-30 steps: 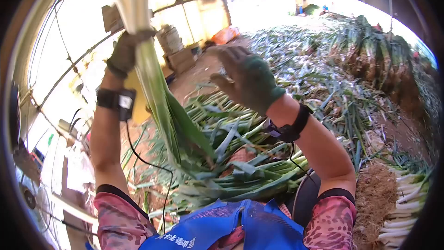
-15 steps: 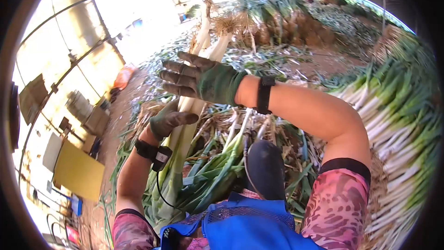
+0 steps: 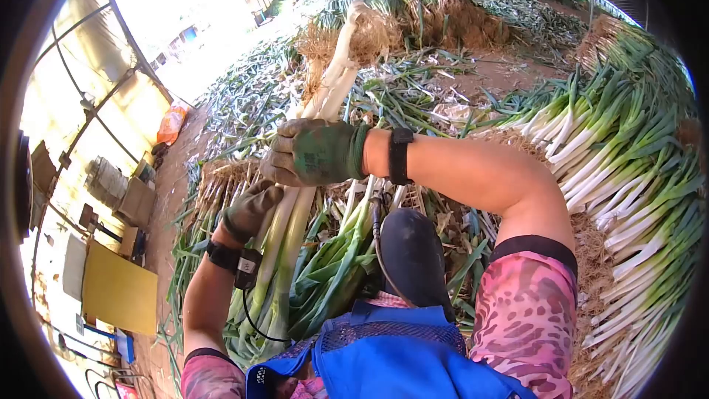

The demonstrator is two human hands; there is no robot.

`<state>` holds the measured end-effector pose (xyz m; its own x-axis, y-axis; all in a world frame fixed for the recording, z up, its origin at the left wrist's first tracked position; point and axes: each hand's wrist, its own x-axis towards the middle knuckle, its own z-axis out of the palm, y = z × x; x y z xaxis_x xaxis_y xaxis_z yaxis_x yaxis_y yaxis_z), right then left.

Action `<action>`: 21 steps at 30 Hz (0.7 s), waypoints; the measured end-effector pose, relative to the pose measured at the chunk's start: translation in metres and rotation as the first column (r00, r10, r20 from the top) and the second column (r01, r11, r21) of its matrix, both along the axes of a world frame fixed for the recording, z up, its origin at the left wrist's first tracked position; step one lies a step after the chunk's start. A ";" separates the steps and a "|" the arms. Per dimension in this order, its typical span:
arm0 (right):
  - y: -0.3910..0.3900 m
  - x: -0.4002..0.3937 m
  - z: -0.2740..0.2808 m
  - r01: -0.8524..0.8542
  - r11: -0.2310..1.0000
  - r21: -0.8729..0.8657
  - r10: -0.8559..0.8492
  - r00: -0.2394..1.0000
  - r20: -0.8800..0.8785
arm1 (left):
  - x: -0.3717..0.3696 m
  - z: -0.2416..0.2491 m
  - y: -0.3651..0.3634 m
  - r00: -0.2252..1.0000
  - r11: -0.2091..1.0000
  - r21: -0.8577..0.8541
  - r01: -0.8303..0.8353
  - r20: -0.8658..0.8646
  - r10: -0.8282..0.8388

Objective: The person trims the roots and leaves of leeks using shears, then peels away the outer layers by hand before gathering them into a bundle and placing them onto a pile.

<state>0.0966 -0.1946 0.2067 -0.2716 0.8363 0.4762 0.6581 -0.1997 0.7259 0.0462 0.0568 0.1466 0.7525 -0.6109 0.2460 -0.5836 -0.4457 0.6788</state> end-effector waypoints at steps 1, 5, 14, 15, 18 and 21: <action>-0.001 -0.002 0.001 -0.006 1.000 -0.016 0.006 1.000 0.002 | 0.007 -0.026 0.015 0.996 0.997 -0.082 -0.010 -0.086 0.003; -0.003 0.001 -0.003 -0.033 0.999 -0.004 0.033 0.999 -0.032 | 0.009 -0.068 0.037 0.990 0.982 -0.168 -0.087 -0.128 0.066; -0.005 -0.007 -0.015 0.022 1.000 0.012 -0.020 0.996 -0.087 | 0.003 -0.019 -0.020 0.938 0.999 0.012 -0.042 0.346 0.036; -0.006 -0.007 -0.015 0.046 0.998 0.032 -0.042 0.994 -0.105 | 0.002 -0.025 -0.021 0.987 0.986 -0.133 -0.102 0.110 0.117; -0.014 0.014 -0.033 -0.070 0.997 -0.013 0.063 0.953 -0.296 | 0.026 -0.068 0.002 0.858 0.990 0.115 -0.087 0.514 0.016; -0.021 0.015 -0.043 -0.032 0.996 -0.087 -0.008 0.904 -0.428 | 0.011 -0.054 -0.017 0.998 0.952 -0.306 0.015 -0.058 -0.035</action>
<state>0.1115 -0.2151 0.1632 -0.0691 0.8789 0.4721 0.9113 -0.1370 0.3883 0.0569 0.0403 0.0928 0.7578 -0.5331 0.3764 -0.5441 -0.1977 0.8154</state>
